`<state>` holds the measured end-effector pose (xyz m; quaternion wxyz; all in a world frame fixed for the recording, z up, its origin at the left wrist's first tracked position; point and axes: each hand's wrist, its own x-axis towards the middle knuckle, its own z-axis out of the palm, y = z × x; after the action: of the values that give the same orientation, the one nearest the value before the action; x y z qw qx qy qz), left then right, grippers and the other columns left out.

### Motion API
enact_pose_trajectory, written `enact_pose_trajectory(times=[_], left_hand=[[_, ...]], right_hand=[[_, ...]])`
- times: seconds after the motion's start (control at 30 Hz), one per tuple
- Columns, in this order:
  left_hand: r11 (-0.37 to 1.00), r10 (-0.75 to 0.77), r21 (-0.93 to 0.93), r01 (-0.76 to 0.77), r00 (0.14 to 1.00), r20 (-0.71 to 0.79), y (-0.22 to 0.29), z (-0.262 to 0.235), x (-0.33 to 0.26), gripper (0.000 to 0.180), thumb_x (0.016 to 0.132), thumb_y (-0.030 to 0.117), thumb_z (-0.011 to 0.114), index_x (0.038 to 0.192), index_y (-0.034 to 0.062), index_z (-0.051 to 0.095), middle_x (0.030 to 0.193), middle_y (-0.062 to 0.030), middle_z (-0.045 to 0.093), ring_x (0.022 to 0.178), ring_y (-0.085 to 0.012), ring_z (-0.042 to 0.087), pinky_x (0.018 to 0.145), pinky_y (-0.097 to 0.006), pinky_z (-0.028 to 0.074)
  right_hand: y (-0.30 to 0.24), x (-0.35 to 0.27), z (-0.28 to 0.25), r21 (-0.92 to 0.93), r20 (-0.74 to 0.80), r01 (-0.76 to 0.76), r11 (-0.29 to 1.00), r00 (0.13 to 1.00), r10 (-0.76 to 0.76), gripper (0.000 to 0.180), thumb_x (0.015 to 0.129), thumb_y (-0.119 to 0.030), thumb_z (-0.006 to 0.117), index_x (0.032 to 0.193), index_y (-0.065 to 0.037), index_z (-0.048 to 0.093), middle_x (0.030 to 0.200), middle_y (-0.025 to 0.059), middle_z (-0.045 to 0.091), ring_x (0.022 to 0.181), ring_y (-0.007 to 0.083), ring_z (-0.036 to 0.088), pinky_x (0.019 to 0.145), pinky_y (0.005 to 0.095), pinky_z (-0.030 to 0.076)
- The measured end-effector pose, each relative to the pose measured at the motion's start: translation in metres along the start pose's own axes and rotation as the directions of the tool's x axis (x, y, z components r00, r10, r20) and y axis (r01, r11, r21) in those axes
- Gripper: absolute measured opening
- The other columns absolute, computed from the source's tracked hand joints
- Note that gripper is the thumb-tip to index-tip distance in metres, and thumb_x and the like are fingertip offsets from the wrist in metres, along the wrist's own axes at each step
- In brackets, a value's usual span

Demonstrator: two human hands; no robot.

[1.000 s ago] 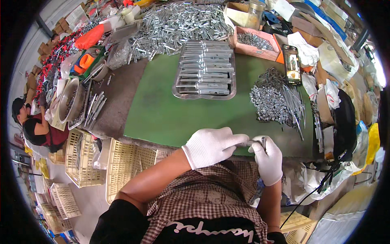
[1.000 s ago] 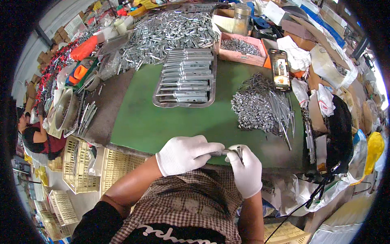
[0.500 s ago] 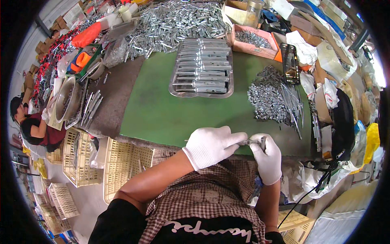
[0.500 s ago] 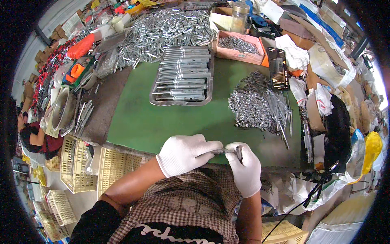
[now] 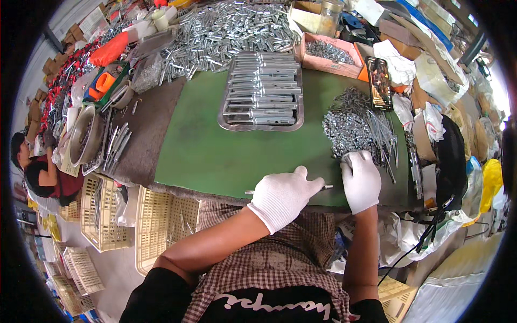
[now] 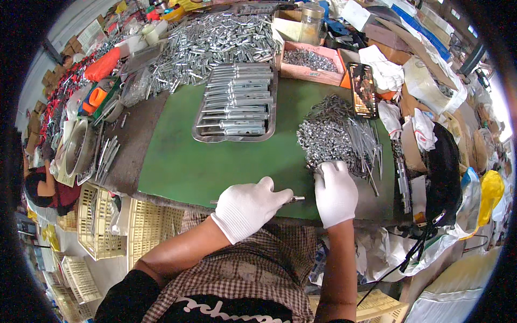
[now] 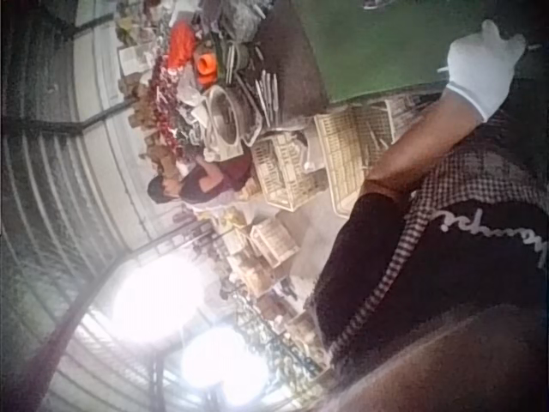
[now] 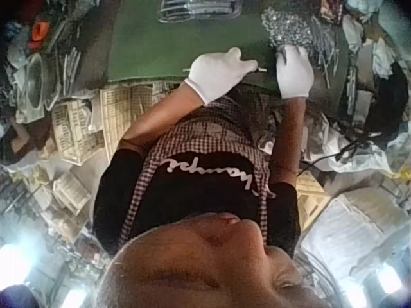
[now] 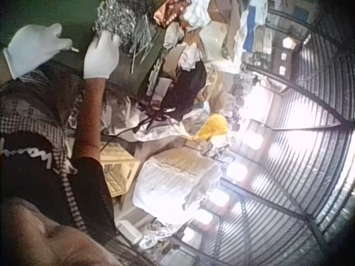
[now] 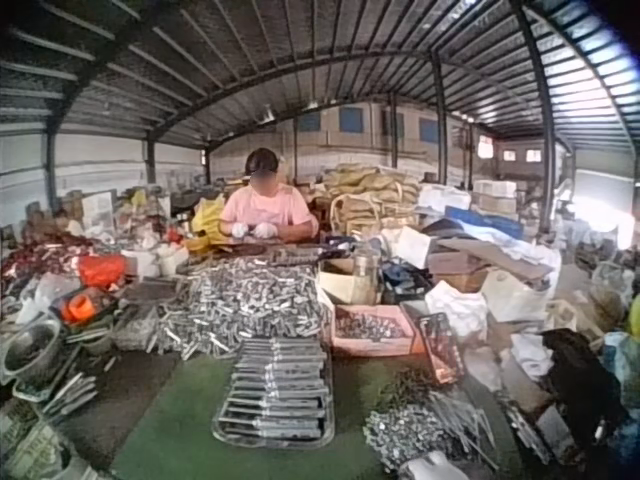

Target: The person assembles metal rods by taking rods from a tray and attaching small metal components onto them by hand.

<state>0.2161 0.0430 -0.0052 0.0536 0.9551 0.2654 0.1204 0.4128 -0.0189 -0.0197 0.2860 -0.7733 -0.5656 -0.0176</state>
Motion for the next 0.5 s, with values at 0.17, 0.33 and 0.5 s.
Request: enact_pose_trajectory(times=[0.17, 0.33, 0.5], left_hand=[[0.999, 0.017, -0.034, -0.018, 0.999, -0.029, -0.001, -0.001, 0.001, 0.017, 0.085, 0.019, 0.061, 0.1, 0.0255, 0.064, 0.074, -0.0064, 0.05, 0.049, -0.0202, 0.059, 0.043, -0.035, 0.048], [0.999, 0.037, -0.035, -0.041, 0.993, -0.113, -0.002, 0.002, 0.001, 0.015, 0.084, 0.02, 0.063, 0.098, 0.0248, 0.065, 0.072, -0.0052, 0.049, 0.049, -0.0203, 0.058, 0.043, -0.035, 0.047], [0.999, 0.036, -0.024, -0.037, 0.997, -0.069, -0.002, 0.001, 0.002, 0.019, 0.084, 0.021, 0.063, 0.102, 0.0242, 0.066, 0.073, -0.0054, 0.049, 0.049, -0.0204, 0.058, 0.043, -0.036, 0.048]], right_hand=[[-0.002, -0.021, -0.011, 0.251, -0.001, -0.01, 0.968, 1.0, 0.011, 0.014, 0.08, -0.007, 0.069, 0.094, -0.007, 0.065, 0.092, 0.0142, 0.066, 0.078, 0.0327, 0.065, 0.068, 0.0392, 0.052], [-0.025, -0.029, -0.019, 0.302, 0.126, 0.074, 0.95, 0.985, -0.117, 0.01, 0.079, -0.005, 0.07, 0.088, -0.006, 0.066, 0.085, 0.0131, 0.066, 0.075, 0.0328, 0.065, 0.066, 0.0401, 0.051], [-0.02, -0.035, -0.007, 0.277, 0.071, 0.075, 0.958, 0.993, -0.098, 0.013, 0.079, -0.008, 0.071, 0.09, -0.008, 0.063, 0.086, 0.0125, 0.065, 0.075, 0.0341, 0.063, 0.065, 0.0428, 0.05]])
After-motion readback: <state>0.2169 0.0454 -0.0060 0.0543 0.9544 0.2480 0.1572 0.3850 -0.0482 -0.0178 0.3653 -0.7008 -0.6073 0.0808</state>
